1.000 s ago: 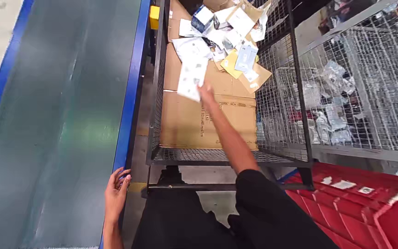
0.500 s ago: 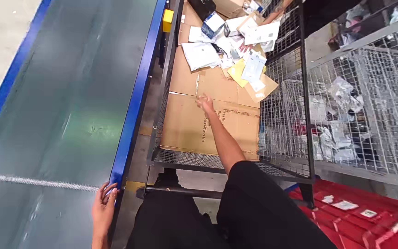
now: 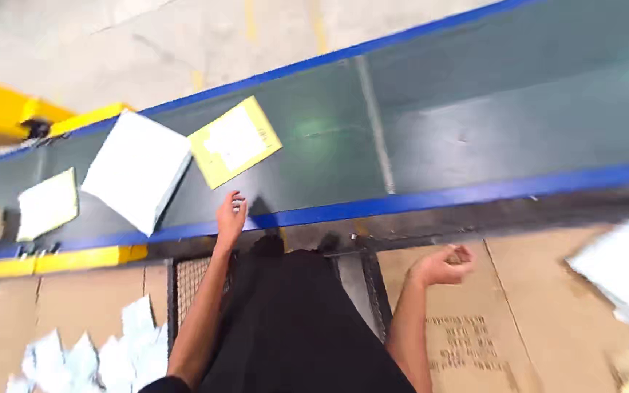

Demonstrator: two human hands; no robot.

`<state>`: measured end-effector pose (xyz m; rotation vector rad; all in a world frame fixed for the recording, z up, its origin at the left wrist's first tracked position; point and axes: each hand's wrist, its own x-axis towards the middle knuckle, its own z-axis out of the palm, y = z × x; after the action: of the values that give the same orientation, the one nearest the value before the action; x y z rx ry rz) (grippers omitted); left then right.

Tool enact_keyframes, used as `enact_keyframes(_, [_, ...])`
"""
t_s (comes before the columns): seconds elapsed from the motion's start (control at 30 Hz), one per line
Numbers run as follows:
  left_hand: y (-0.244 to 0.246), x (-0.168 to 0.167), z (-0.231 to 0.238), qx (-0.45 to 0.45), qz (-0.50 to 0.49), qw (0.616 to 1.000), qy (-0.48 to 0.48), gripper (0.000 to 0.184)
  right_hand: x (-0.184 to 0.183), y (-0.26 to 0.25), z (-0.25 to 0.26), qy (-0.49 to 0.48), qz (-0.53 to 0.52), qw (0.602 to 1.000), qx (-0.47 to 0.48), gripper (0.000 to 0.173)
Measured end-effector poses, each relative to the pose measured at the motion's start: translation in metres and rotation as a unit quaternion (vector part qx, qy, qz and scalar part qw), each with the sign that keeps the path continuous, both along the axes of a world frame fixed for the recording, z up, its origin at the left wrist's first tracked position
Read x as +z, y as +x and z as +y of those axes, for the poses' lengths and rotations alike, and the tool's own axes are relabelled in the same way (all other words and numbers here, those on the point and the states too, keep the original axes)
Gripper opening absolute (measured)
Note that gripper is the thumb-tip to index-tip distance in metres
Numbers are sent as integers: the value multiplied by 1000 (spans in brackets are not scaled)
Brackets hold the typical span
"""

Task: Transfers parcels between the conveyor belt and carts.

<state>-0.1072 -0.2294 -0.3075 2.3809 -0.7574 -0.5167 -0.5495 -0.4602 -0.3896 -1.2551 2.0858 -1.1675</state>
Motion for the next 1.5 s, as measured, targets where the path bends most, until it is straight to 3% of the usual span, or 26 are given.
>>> enact_keyframes(0.1, [26, -2, 44, 81, -72, 994, -11, 43, 32, 75, -27, -7, -4, 977, 213, 46])
enact_keyframes(0.2, [80, 0, 85, 151, -122, 981, 7, 57, 50, 175, -59, 43, 12, 912, 407, 56])
enact_keyframes(0.27, [138, 1, 110, 222, -113, 968, 27, 72, 60, 246, -83, 84, 73, 858, 502, 74])
enact_keyframes(0.33, [208, 6, 124, 269, -86, 957, 61, 87, 61, 311, -108, 127, 139, 823, 536, 92])
enact_keyframes(0.5, [364, -6, 115, 237, -53, 961, 132, 109, 56, 427, -150, 217, 282, 814, 459, 122])
enact_keyframes(0.6, [405, -26, 109, 229, 21, 959, 166, 130, 51, 432, -158, 260, 297, 816, 423, 119])
enact_keyframes(0.7, [415, -40, 93, 226, 50, 965, 125, 124, 62, 395, -159, 263, 110, 845, 452, 72])
enact_keyframes(0.83, [390, -50, 69, 213, 54, 972, 88, 114, 140, 322, -128, 195, -113, 869, 441, 48])
enact_keyframes(0.9, [376, -48, 53, 186, 56, 976, 101, 111, 162, 296, -112, 139, -215, 853, 455, 41])
enact_keyframes(0.97, [357, -48, 40, 148, 80, 980, 106, 109, 160, 292, -103, 127, -294, 815, 484, 49])
enact_keyframes(1.03, [334, -50, 33, 95, 97, 986, 97, 100, 141, 319, -95, 179, -269, 815, 481, 35])
enact_keyframes(1.1, [312, -45, 38, 43, 140, 986, 82, 81, 112, 359, -86, 238, -150, 848, 450, 32])
enact_keyframes(1.13, [308, -39, 47, 48, 148, 986, 68, 71, 96, 376, -83, 250, -79, 857, 443, 38])
enact_keyframes(1.2, [313, -19, 80, 166, 92, 980, 50, 67, 72, 397, -81, 251, 41, 861, 441, 62])
enact_keyframes(1.3, [354, -7, 160, 378, -21, 918, 114, 103, 64, 406, -82, 234, 157, 877, 389, 117])
enact_keyframes(1.37, [381, -29, 204, 442, -23, 879, 178, 130, 62, 395, -96, 254, 152, 888, 353, 133])
enact_keyframes(1.4, [388, -40, 215, 454, 4, 868, 201, 136, 60, 386, -103, 270, 114, 888, 354, 124])
enact_keyframes(1.5, [390, -43, 209, 438, 78, 870, 213, 129, 60, 372, -101, 298, -110, 861, 396, 63])
